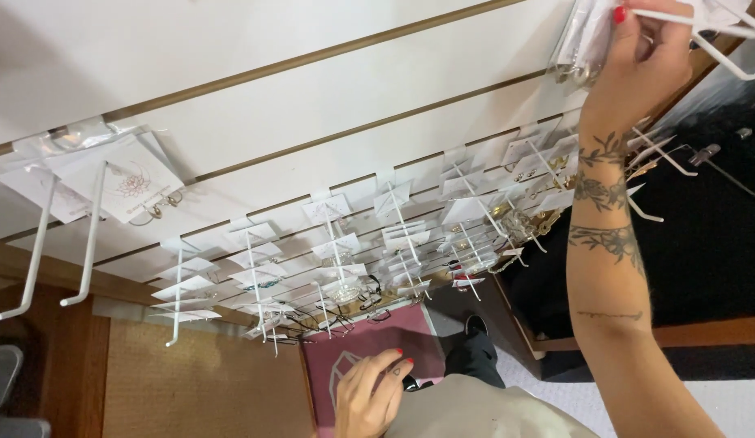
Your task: Organizing and hanging packaged jewelry items on a slatwall display rack in a store.
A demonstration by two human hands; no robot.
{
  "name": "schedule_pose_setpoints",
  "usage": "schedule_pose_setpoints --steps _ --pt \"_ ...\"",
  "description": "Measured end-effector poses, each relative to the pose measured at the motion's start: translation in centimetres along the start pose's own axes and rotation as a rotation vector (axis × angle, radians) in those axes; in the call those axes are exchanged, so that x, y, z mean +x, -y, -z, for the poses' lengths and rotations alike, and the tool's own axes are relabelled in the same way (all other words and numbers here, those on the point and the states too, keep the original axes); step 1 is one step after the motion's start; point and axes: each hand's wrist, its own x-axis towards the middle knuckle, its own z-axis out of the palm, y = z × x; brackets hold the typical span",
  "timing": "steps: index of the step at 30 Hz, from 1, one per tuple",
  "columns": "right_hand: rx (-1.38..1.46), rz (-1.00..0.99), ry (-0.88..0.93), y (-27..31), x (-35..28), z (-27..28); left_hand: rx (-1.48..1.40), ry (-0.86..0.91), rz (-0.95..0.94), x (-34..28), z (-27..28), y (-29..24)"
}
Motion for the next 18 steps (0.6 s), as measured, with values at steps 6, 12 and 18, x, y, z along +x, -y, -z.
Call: schedule_pose_setpoints --steps 6,12,18 --pt "0.198 0.003 0.085 2.0 -1.0 0.9 0.013 0.024 -0.008 -0.1 0.4 -0.1" --pt "0.250 -0.340 0.101 3.8 -5.9 2.4 0.051 -0.037 -0.015 -0.4 0.7 -0.5" --pt "0.643 -0.284 0.199 18.6 -11.3 0.8 0.105 -0.034 0.071 -1.2 2.2 -1.3"
